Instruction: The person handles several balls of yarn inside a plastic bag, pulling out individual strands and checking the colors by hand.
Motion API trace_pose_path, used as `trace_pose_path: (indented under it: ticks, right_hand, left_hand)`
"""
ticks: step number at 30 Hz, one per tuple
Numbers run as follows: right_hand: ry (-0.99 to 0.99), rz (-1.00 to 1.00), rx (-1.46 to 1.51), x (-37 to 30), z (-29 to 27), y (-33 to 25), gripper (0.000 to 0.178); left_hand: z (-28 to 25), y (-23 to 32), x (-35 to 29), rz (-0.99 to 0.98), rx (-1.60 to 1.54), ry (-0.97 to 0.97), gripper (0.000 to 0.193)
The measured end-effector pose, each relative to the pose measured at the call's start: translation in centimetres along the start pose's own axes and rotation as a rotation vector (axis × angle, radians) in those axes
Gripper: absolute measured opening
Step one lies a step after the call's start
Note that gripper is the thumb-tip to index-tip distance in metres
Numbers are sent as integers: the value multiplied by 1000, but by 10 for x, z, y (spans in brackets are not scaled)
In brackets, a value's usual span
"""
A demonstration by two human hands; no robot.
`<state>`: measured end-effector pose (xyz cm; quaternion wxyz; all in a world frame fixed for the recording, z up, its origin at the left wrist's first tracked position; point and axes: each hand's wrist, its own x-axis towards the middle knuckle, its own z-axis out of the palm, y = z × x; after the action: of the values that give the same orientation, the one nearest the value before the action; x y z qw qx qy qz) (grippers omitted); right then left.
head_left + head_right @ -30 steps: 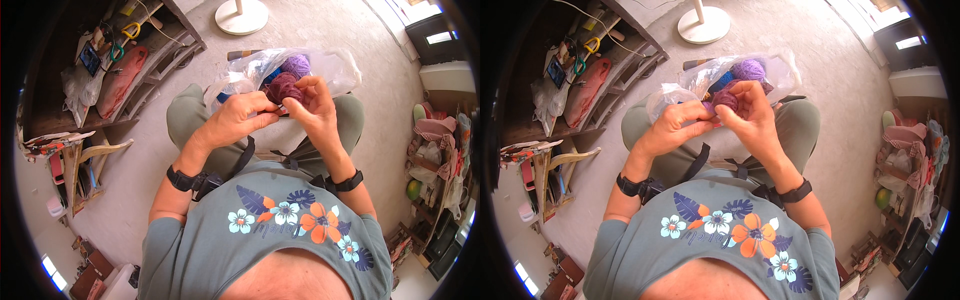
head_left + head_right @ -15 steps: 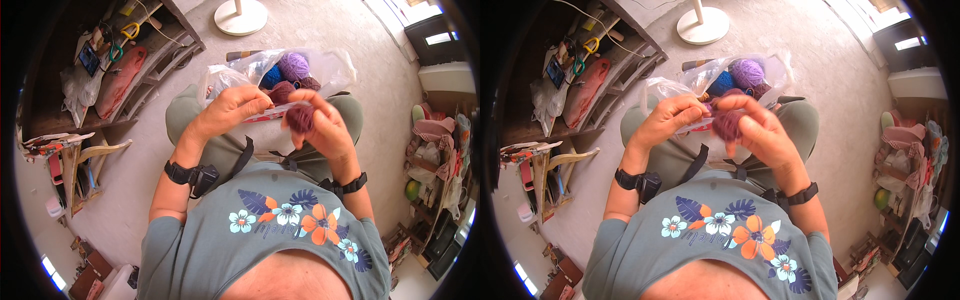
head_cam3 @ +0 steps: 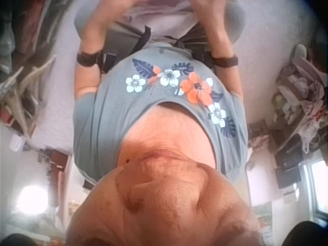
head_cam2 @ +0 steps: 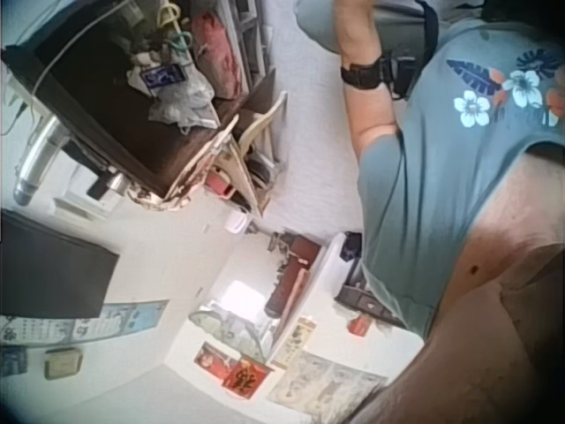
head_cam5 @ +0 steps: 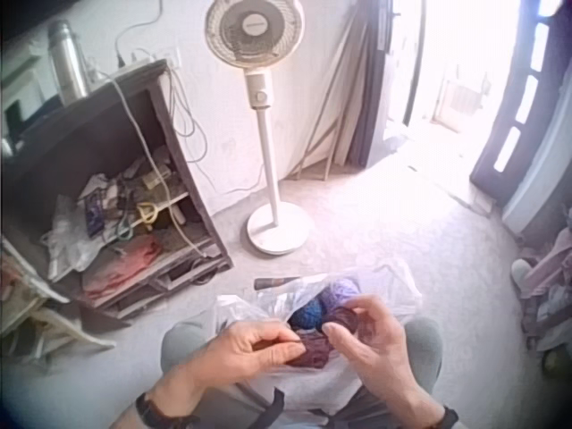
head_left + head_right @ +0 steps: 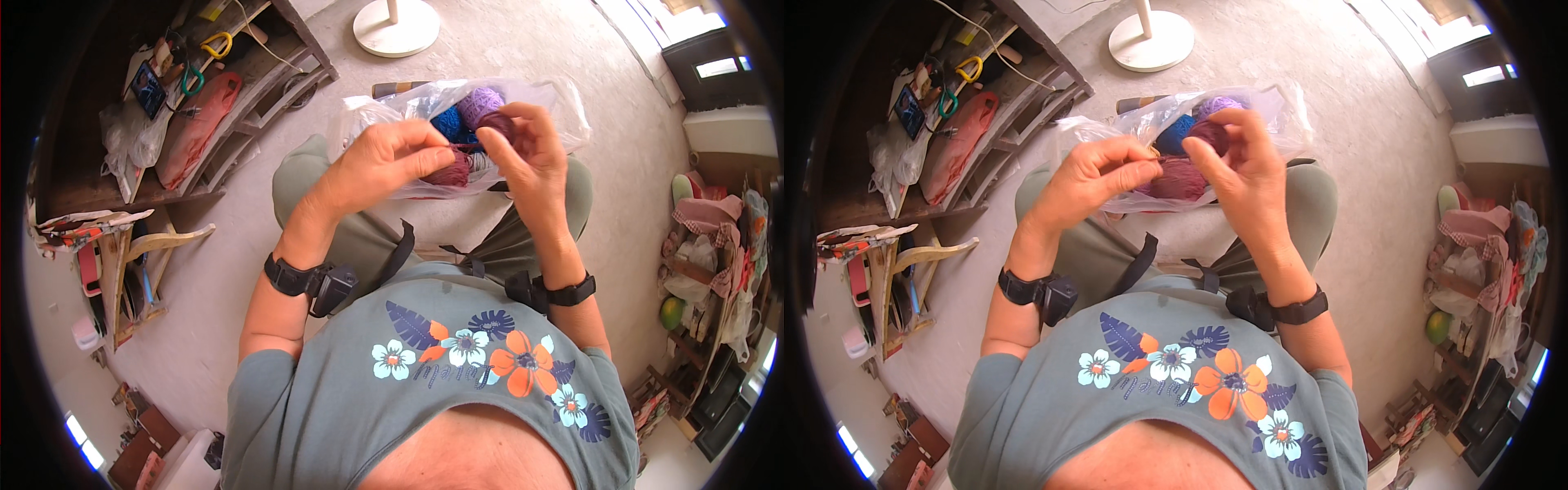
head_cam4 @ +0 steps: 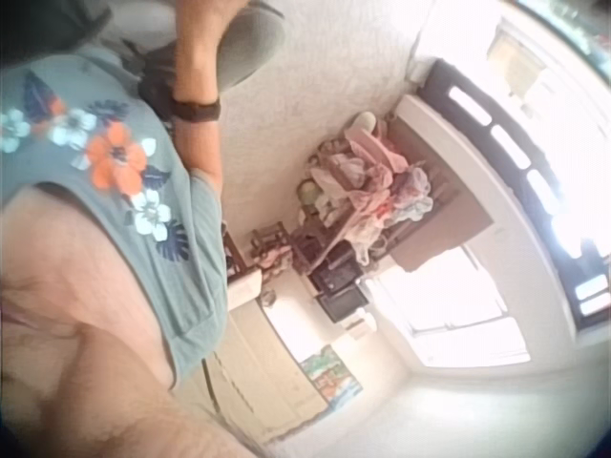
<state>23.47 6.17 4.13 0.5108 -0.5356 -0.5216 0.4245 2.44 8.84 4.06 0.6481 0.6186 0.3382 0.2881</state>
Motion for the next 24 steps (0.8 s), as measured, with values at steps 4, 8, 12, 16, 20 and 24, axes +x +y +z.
trace_pose_path:
  ticks: [4, 8, 12, 16, 20, 24]
  right_hand:
    - [-210, 148, -94, 2, -1, -5, 26]
    - [-470, 503, 449, 8, -9, -11, 32]
    - [-492, 361, 750, 15, -13, -6, 35]
    - [-355, 205, 757, 21, -12, -8, 40]
    - [-299, 80, 757, 26, -17, -11, 37]
    - [-140, 25, 665, 28, -16, -23, 35]
  left_hand:
    - [-9, 8, 13, 79, 111, 88, 8]
    - [-13, -4, 26, 199, 170, 113, 12]
    - [-10, -6, 33, 128, -7, 126, 17]
    - [-14, -24, 39, 41, -26, 79, 25]
    - [-14, -44, 44, -30, -26, 58, 23]
    - [-15, -40, 46, -111, 81, 14, 23]
